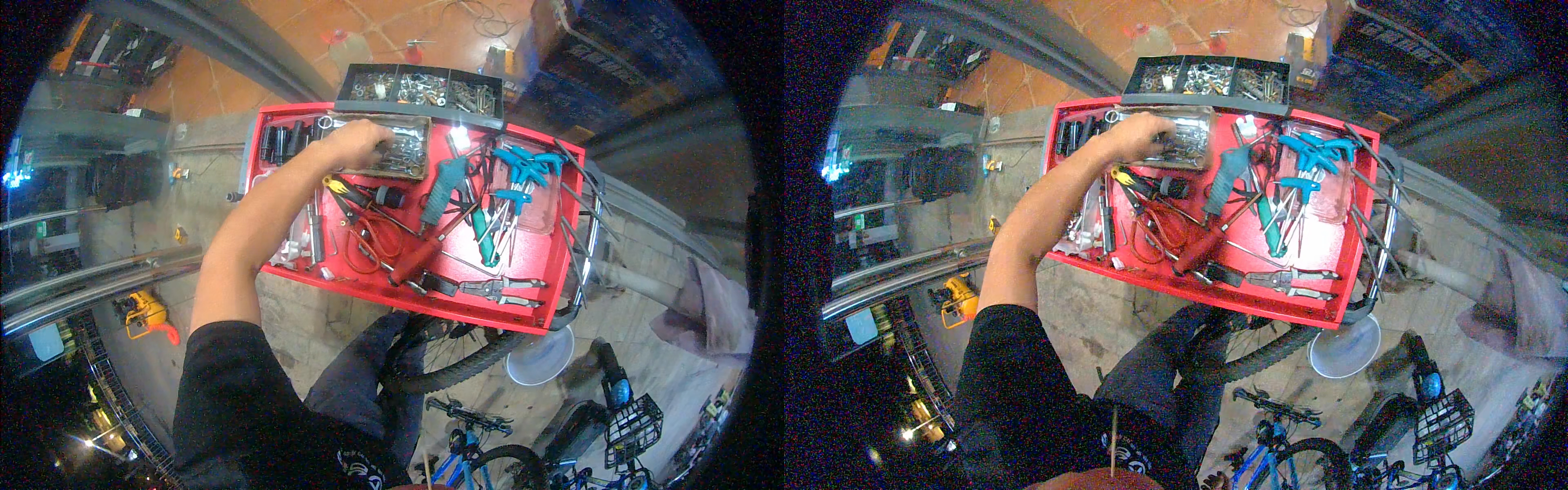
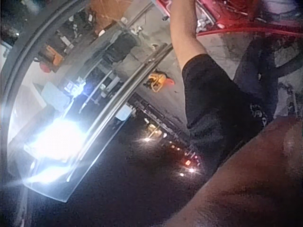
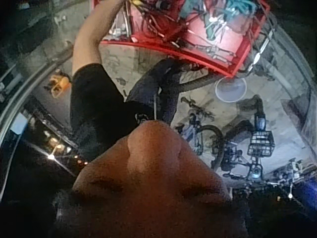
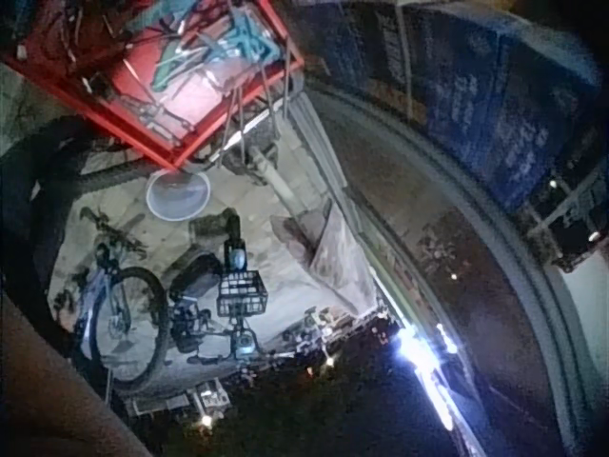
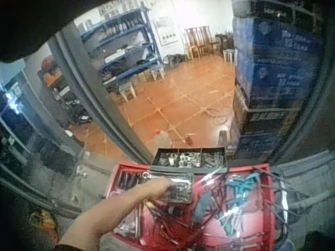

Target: The person removes the cassette from a bicycle wheel using a chain whip and wrench, then places the wheel on the floor and retrieves tools from a red toolbox. The person handles the wheel, cassette, and various tools throughout the sequence.

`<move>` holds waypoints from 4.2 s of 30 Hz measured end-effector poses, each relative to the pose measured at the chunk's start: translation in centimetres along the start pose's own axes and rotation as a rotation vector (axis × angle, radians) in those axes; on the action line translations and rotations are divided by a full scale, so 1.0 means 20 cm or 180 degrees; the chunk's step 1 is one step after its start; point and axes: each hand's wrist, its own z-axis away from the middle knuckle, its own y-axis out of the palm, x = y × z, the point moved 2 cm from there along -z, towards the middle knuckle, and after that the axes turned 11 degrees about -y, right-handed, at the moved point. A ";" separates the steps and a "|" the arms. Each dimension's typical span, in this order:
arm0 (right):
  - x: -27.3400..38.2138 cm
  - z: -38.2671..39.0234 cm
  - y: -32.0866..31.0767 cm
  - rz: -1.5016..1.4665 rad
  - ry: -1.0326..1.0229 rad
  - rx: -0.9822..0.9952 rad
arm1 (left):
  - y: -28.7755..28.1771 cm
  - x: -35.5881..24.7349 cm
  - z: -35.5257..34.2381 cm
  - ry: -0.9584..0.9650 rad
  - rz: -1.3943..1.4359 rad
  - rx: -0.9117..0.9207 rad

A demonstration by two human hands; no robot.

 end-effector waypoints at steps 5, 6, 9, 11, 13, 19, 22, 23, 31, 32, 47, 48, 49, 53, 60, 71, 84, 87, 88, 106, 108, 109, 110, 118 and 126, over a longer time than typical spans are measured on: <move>0.01 -0.02 0.01 -0.0012 -0.0007 -0.0034 | -0.03 0.01 -0.02 0.0135 0.1019 0.0316; 0.01 -0.01 0.01 -0.0017 -0.0004 -0.0045 | -0.03 0.01 -0.03 0.0141 0.0960 0.0323; 0.01 -0.02 0.02 -0.0026 -0.0016 -0.0043 | -0.03 0.03 -0.04 0.0136 0.0658 0.0268; 0.01 -0.03 0.02 -0.0026 -0.0024 -0.0057 | -0.05 0.01 -0.04 0.0128 0.0301 0.0129; 0.01 -0.03 0.02 -0.0040 -0.0019 -0.0064 | -0.06 -0.02 -0.02 0.0018 0.0122 -0.0539; -0.02 -0.03 0.04 -0.0086 -0.0015 -0.0136 | -0.08 0.00 0.06 -0.0070 -0.0467 0.0039; -0.04 -0.03 0.06 -0.0109 0.0000 -0.0136 | 0.00 0.05 0.11 -0.0065 -0.0908 0.0434; -0.05 -0.02 0.07 -0.0119 0.0000 -0.0143 | 0.01 0.06 0.11 -0.0045 -0.0973 0.0372; -0.25 0.08 0.08 -0.0354 -0.0025 -0.0301 | 0.04 -0.01 0.05 0.0336 -0.1946 0.0660; -0.29 0.08 0.07 -0.0415 -0.0093 -0.0317 | 0.06 0.04 0.05 0.0259 -0.2057 0.0640; 0.01 -0.26 0.09 -0.1404 -0.1670 -0.0238 | -0.25 0.11 0.17 0.0617 -0.1695 -0.0824; 0.04 -0.28 0.11 -0.1568 -0.1909 -0.0237 | -0.31 0.02 0.26 0.0581 -0.1587 -0.0862; 0.08 -0.29 0.11 -0.1717 -0.2148 -0.0280 | -0.35 -0.18 0.37 0.0625 -0.1366 -0.0749; 0.44 -0.14 -0.04 -0.0616 -0.3742 -0.0981 | -0.19 -0.99 0.83 0.1064 -0.0349 -0.0269; 0.68 0.00 -0.22 0.1311 -0.4914 -0.0693 | 0.75 -1.84 1.28 0.2329 0.0043 0.2841; -0.15 -0.98 0.32 -0.1357 -0.2135 -0.0381 | 1.25 -1.48 1.16 -0.0350 0.1638 0.0498; 0.09 -1.67 0.98 -0.1265 -0.1679 -0.1140 | 1.62 -1.51 1.35 -0.1332 0.1640 0.0415; 0.14 -1.63 1.03 -0.1509 -0.1659 -0.1228 | 1.61 -1.51 1.36 -0.1118 0.1593 0.0410; 0.14 -1.64 1.04 -0.1649 -0.1719 -0.1360 | 1.61 -1.49 1.35 -0.0987 0.1559 0.0426; 0.25 -1.62 1.05 -0.1909 -0.1652 -0.1045 | 1.60 -1.49 1.34 -0.0964 0.1692 0.0526; 0.26 -1.62 1.06 -0.1934 -0.1728 -0.1159 | 1.60 -1.49 1.33 -0.0960 0.1635 0.0523; 0.27 -1.62 1.05 -0.1925 -0.1745 -0.1149 | 1.60 -1.47 1.33 -0.0982 0.1632 0.0539; 0.27 -1.62 1.05 -0.1918 -0.1760 -0.1138 | 1.60 -1.47 1.33 -0.1004 0.1627 0.0557; 0.34 -1.55 0.90 -0.1520 -0.1609 -0.0695 | 1.58 -1.43 1.36 -0.1102 0.1712 0.0526; 0.35 -1.52 0.93 -0.1492 -0.1740 -0.0768 | 1.56 -1.48 1.35 -0.1045 0.1523 0.0651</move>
